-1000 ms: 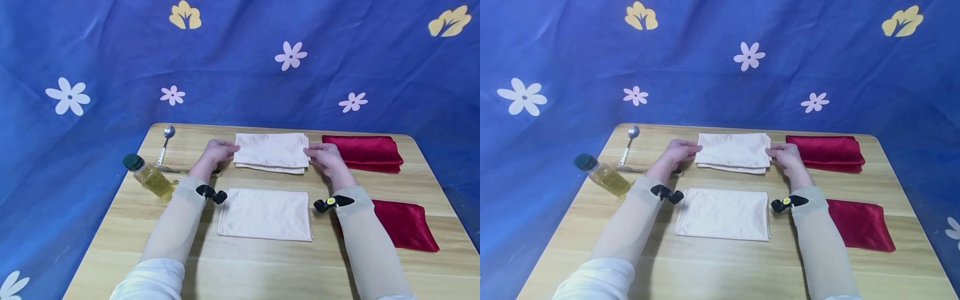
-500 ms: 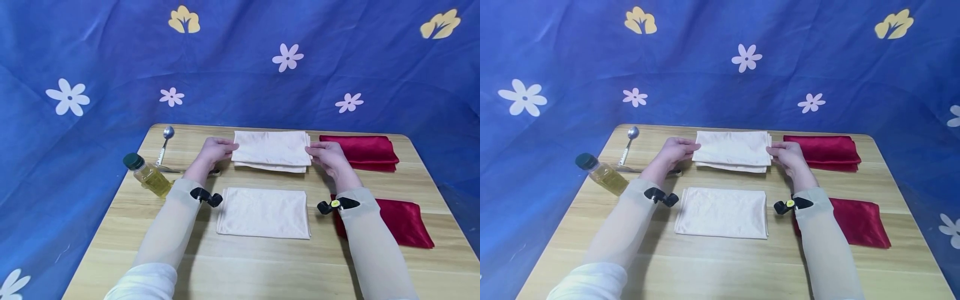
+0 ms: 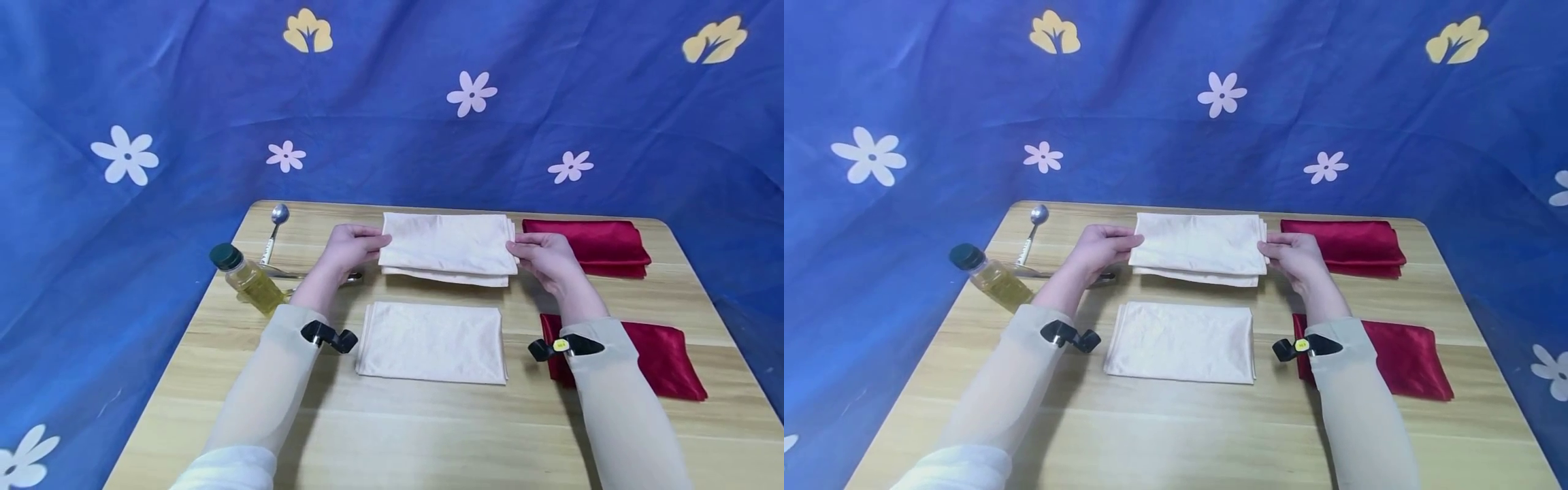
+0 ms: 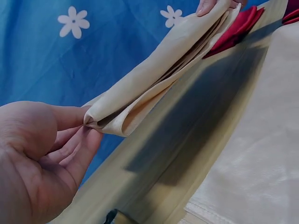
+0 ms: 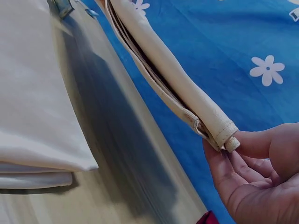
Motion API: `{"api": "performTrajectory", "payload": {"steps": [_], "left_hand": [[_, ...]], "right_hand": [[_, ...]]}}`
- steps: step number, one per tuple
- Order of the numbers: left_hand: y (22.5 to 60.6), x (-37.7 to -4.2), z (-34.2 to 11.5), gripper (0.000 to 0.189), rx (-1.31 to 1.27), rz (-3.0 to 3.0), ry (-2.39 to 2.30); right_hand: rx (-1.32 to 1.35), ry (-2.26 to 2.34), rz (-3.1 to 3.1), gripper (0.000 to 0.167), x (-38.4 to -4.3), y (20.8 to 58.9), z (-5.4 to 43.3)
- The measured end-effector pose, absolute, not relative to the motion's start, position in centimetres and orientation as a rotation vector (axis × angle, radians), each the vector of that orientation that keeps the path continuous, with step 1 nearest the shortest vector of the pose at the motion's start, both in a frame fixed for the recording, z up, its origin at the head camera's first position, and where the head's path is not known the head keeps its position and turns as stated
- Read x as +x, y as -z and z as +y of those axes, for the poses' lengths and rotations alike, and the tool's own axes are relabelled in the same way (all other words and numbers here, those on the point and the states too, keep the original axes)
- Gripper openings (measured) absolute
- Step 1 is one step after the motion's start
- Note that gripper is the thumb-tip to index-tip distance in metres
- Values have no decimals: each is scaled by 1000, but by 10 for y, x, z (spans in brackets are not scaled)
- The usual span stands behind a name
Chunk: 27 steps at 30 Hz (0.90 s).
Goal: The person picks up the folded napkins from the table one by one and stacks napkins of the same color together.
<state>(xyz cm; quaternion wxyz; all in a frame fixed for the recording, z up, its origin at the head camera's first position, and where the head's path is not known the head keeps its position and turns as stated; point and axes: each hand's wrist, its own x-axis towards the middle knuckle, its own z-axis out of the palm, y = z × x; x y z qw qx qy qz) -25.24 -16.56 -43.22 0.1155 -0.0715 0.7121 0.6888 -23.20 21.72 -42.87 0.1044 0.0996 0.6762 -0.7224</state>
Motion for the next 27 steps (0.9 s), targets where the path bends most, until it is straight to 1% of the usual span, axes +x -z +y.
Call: {"api": "performTrajectory", "payload": {"steps": [3,5,15,18,24,27], "left_hand": [[428,-245,-167,42,-191,2094,-2026],[426,-240,-169,42,-188,2098,-2031],[414,-218,-172,40,-141,2125,-2013],[413,-210,-172,38,-127,2125,-2017],[416,-195,-176,37,-135,2084,-2060],[418,-189,-178,38,-141,2085,-2052]], "right_hand": [[287,2152,1976,18,-225,425,218],[284,2158,1969,16,-221,422,218],[263,2156,2011,31,-199,413,216],[249,2167,2014,29,-191,411,216],[211,2207,1982,20,-178,412,215],[205,2198,1993,21,-173,413,215]]}}
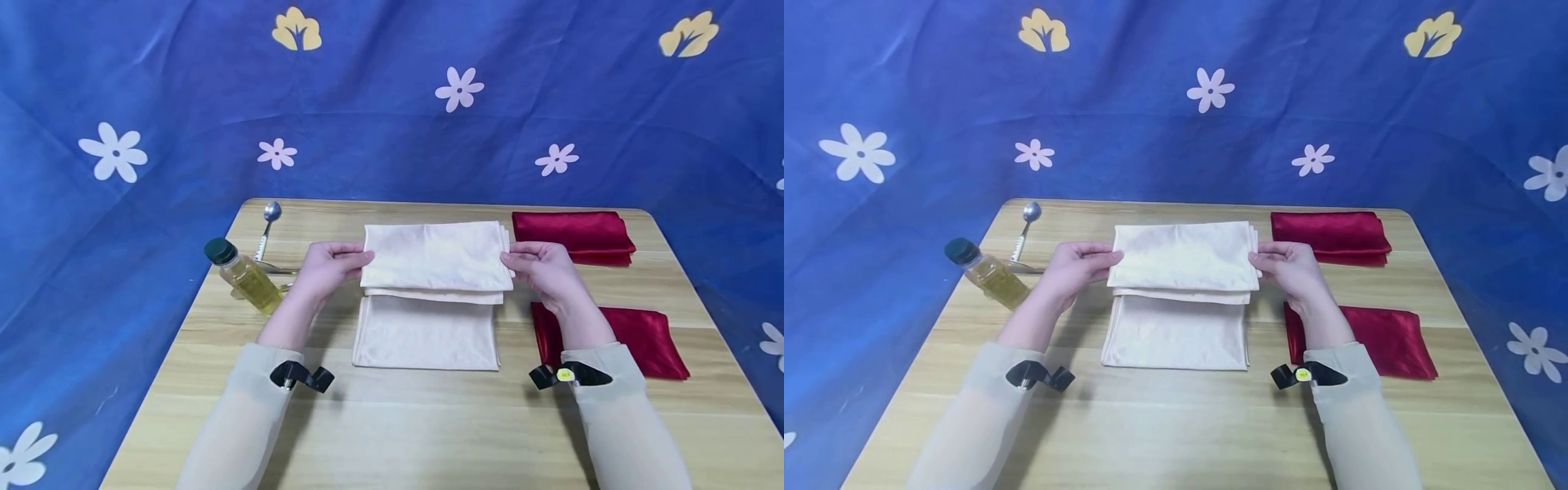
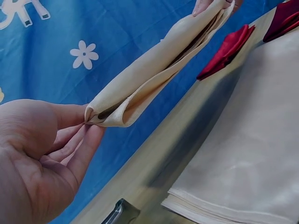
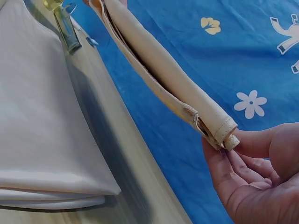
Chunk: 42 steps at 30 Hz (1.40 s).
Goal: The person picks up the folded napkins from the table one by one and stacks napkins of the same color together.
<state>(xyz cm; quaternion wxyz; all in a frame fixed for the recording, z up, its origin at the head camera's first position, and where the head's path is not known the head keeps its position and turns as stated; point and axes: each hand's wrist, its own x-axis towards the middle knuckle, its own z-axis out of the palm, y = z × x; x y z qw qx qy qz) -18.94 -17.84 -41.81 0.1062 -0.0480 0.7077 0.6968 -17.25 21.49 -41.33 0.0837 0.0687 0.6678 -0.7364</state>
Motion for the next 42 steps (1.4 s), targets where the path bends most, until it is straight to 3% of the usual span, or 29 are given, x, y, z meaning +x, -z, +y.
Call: {"api": "performTrajectory", "payload": {"steps": [5,15,42], "left_hand": [[422,-184,-182,39,-132,2089,-2047],[428,-171,-187,38,-111,2113,-2037],[462,-137,-189,32,-181,2028,-2051]], "right_hand": [[205,2174,2015,30,-165,417,213],[179,2214,1982,15,-152,428,211],[233,2191,1988,21,-124,462,208]]}}
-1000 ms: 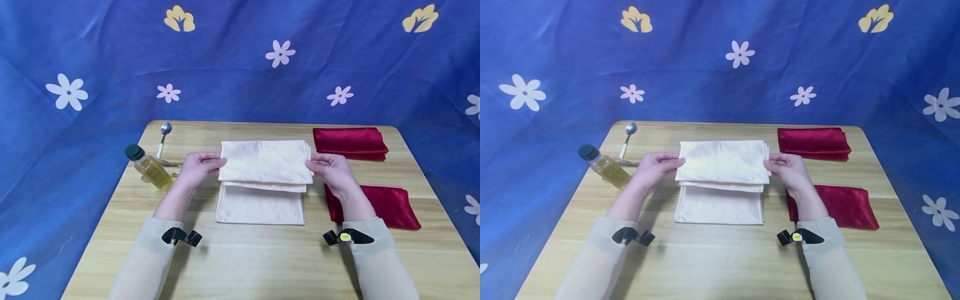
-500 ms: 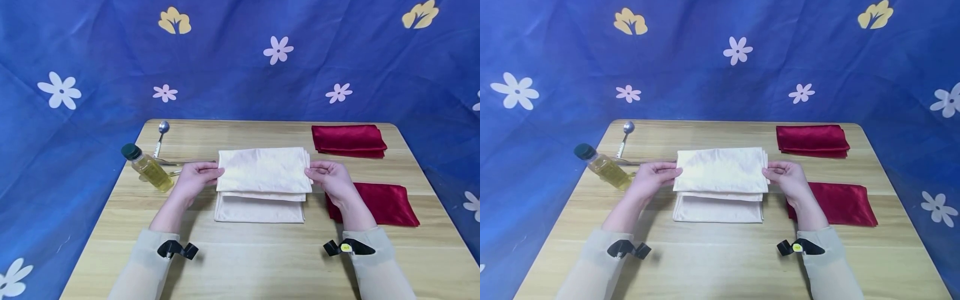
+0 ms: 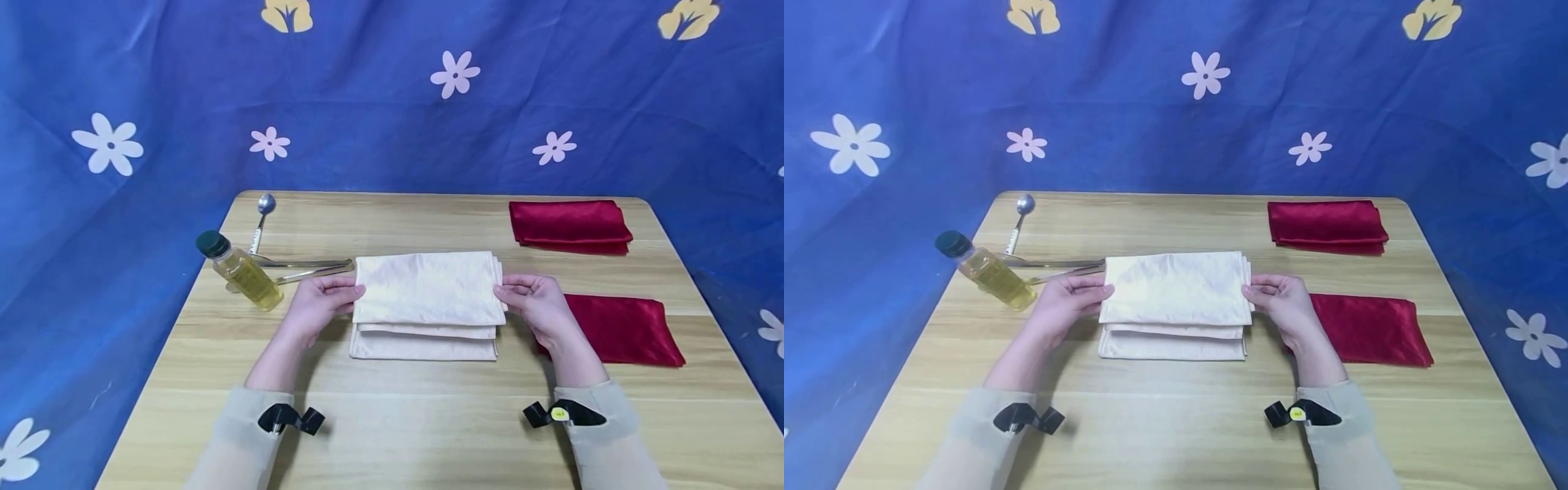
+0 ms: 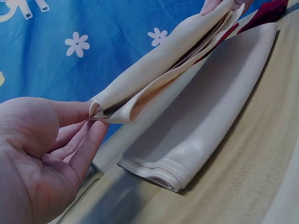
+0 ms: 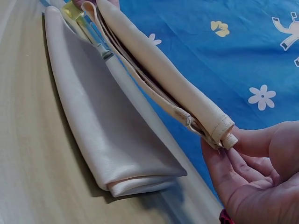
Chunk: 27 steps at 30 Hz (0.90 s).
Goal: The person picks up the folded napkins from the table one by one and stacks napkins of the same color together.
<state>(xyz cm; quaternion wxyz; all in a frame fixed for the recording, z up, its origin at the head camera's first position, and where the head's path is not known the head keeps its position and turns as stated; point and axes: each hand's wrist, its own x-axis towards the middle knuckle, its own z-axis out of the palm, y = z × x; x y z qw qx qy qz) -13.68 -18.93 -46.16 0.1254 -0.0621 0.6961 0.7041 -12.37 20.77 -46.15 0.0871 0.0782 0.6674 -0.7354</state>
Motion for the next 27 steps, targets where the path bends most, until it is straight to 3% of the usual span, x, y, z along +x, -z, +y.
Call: {"api": "performTrajectory", "payload": {"steps": [9,27], "left_hand": [[476,-131,-189,36,-233,2005,-2079],[491,-115,-192,38,-172,2055,-1959]], "right_hand": [[248,2238,1926,14,-121,469,204],[253,2129,1952,25,-108,493,207]]}}
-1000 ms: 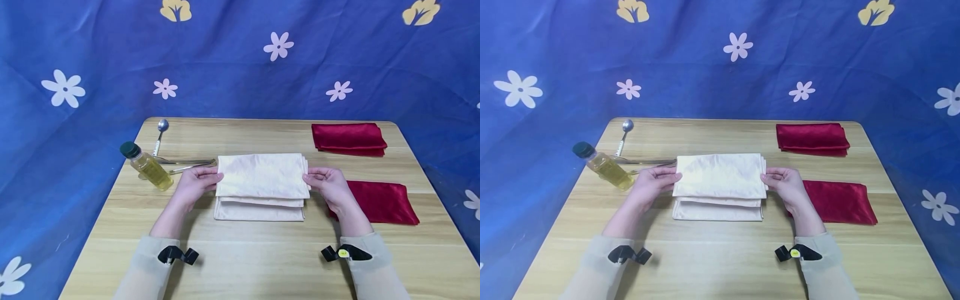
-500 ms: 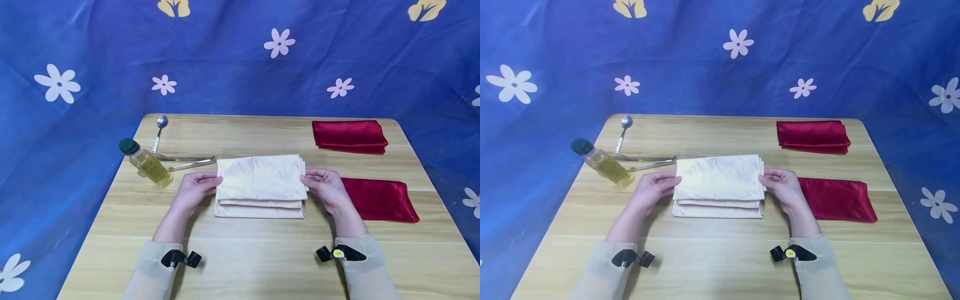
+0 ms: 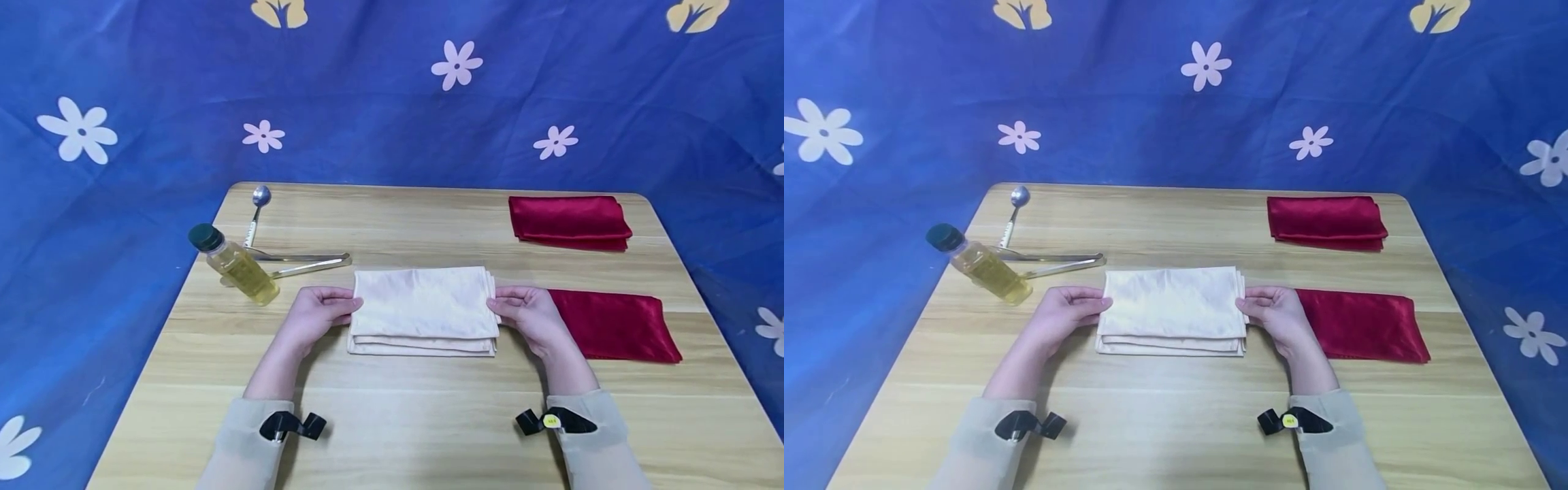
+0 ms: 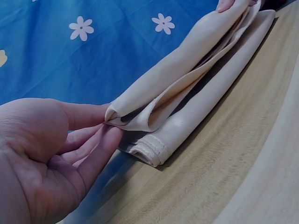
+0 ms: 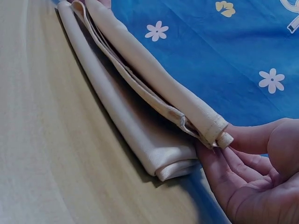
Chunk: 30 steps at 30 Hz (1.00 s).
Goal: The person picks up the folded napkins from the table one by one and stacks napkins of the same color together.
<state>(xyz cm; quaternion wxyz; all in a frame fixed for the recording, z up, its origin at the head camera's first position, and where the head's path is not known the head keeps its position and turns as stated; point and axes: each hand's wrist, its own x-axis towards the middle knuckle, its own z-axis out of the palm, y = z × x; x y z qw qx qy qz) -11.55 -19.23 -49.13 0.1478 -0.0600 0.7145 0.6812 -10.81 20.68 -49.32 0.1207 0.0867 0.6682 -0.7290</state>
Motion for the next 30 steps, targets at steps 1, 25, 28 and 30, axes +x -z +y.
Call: {"api": "performTrajectory", "payload": {"steps": [1,25,28,30], "left_hand": [[491,-115,-193,38,-168,2055,-1954],[494,-117,-199,36,-178,2089,-1823],[494,-117,-199,34,-193,2105,-1812],[493,-117,-198,33,-202,2115,-1798]], "right_hand": [[246,2124,1950,26,-108,494,207],[194,1952,2074,31,-111,499,206],[199,1918,2108,31,-110,500,207],[199,1893,2126,31,-111,499,207]]}}
